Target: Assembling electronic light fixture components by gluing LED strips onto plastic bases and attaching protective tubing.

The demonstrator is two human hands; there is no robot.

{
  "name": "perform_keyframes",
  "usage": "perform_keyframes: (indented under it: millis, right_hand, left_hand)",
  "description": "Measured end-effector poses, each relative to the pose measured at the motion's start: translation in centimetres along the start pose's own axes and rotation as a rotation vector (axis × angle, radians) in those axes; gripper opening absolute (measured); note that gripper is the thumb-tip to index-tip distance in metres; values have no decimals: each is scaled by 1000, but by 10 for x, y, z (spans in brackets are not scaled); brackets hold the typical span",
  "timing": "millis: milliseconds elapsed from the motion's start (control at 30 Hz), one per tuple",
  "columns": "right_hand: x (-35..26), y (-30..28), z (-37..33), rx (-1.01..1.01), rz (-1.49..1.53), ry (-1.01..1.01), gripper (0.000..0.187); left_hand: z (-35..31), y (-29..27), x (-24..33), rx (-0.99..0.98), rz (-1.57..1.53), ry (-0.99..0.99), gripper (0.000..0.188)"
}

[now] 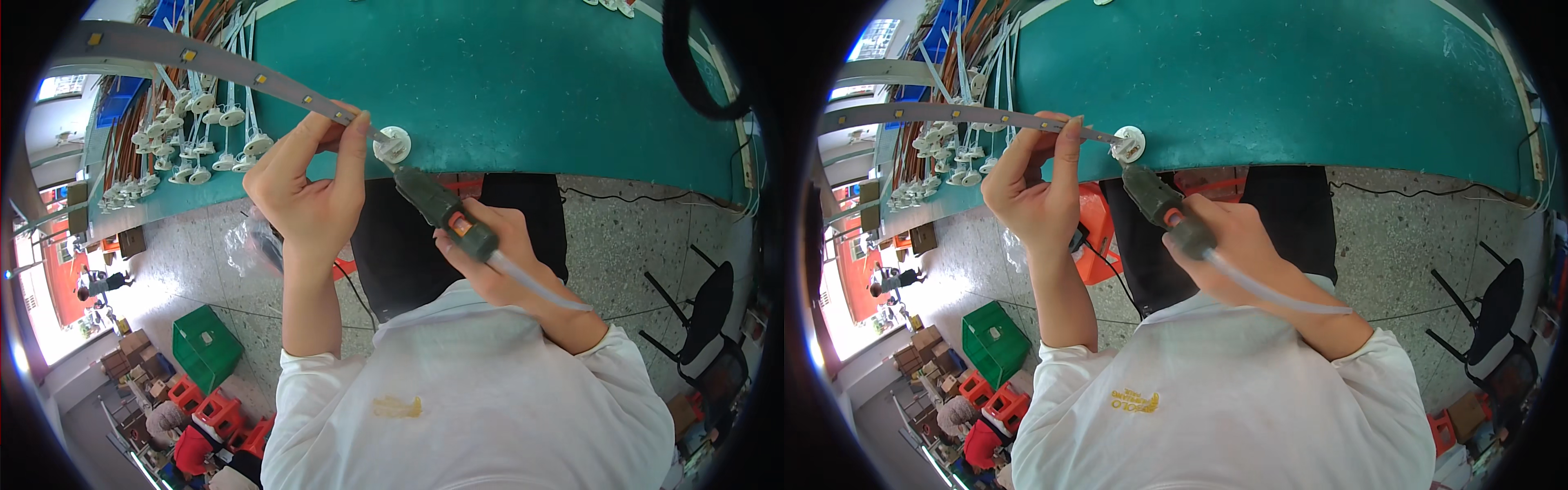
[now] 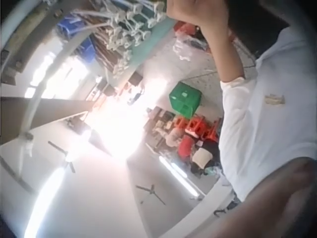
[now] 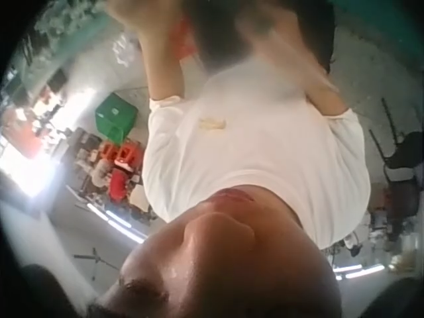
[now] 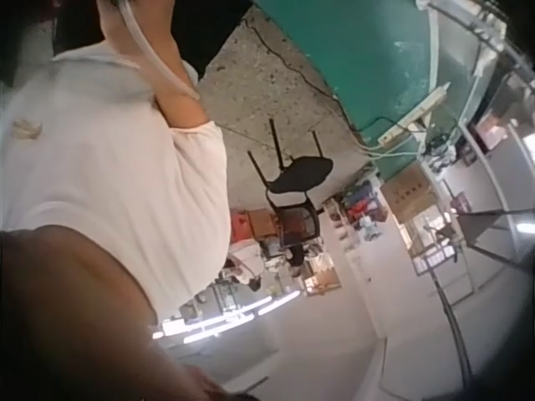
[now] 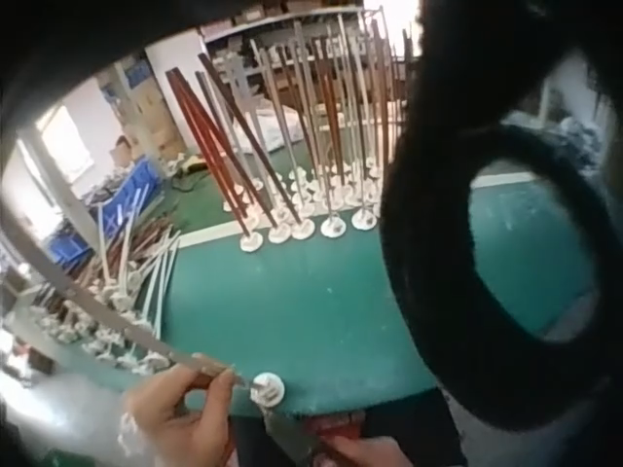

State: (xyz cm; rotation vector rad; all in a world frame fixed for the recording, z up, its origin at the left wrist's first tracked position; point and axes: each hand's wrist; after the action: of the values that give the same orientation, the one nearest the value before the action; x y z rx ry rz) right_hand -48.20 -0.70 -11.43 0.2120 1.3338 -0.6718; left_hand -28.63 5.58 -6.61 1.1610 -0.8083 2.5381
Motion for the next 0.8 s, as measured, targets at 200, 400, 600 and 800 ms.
perform_keyframes:
  millis: [200,400,600,800]
  right_hand:
    - [0,-28,-4,-35,195,142,14]
    - [-14,-38,-2,92,308,242,16]
    - [-5,-35,-2,88,301,194,13]
    - [-4,-33,-2,72,173,149,13]
  left_hand:
    - [10,-13,1,-91,-22,43,8]
    - [9,-15,7,-288,-244,-243,7]
    - [6,-10,5,-313,-314,-239,9]
    - [15,-4,18,-224,76,45,12]
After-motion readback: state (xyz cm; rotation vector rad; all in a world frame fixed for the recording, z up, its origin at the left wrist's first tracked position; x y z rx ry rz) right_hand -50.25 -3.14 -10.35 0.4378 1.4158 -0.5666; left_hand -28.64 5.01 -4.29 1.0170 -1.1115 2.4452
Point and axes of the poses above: each hand's wrist, its own z-axis towards the middle knuckle, its own y-axis out of the palm, x = y × z, and after that the axes turned 7 degrees about -y, right-handed
